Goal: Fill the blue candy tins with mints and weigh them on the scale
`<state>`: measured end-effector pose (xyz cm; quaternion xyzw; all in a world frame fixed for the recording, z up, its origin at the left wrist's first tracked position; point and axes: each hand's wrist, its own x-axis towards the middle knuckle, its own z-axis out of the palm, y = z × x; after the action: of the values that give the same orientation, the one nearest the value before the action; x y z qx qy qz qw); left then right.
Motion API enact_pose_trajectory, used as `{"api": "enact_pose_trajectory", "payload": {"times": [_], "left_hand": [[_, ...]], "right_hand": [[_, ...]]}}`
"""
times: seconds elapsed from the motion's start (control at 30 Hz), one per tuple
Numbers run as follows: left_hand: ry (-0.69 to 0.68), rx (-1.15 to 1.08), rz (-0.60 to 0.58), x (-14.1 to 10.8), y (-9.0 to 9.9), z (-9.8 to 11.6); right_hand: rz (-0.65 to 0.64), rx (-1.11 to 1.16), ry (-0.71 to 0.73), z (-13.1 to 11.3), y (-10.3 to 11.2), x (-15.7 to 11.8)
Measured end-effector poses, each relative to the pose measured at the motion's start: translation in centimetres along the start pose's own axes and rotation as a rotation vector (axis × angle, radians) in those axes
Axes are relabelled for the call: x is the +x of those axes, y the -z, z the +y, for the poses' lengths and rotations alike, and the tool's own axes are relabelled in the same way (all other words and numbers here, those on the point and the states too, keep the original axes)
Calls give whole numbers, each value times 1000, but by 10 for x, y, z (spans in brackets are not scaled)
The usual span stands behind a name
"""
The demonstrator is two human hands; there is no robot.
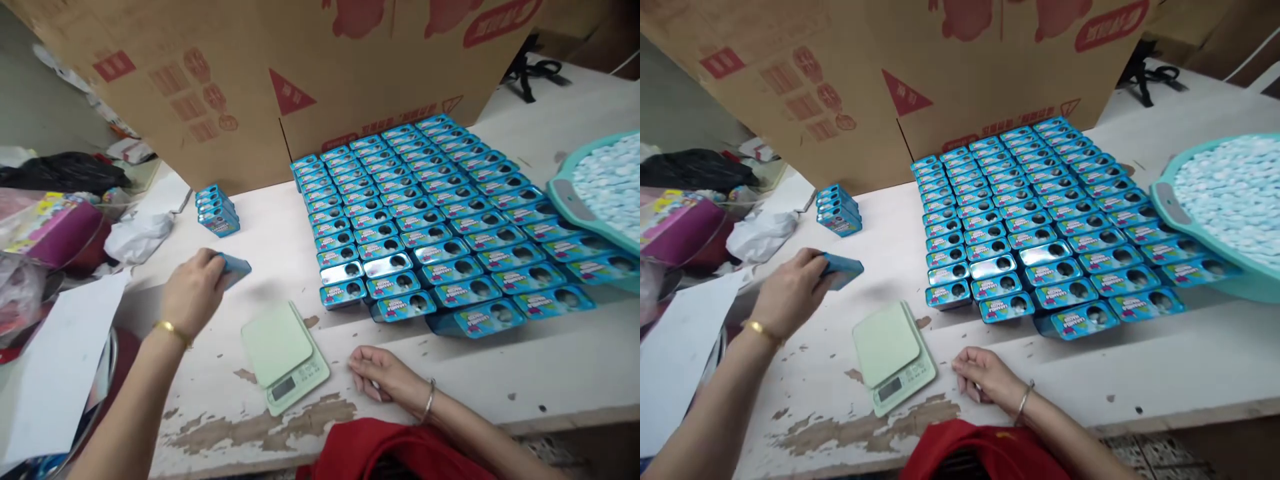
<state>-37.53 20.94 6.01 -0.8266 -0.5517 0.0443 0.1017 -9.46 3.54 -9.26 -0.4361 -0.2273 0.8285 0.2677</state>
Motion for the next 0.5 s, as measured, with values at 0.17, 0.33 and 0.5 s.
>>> {"api": "enact_pose_trajectory", "payload": {"times": [0.17, 0.33, 0.5], "left_hand": [[-168, -66, -141, -70, 23, 75], [-169, -91, -155, -85, 7, 101], [-107, -344, 121, -104, 17, 86]], "right_hand": [[1, -18, 37, 3, 2, -5], [-11, 56, 91, 3, 1, -8], [96, 297, 52, 4, -2, -21]]}}
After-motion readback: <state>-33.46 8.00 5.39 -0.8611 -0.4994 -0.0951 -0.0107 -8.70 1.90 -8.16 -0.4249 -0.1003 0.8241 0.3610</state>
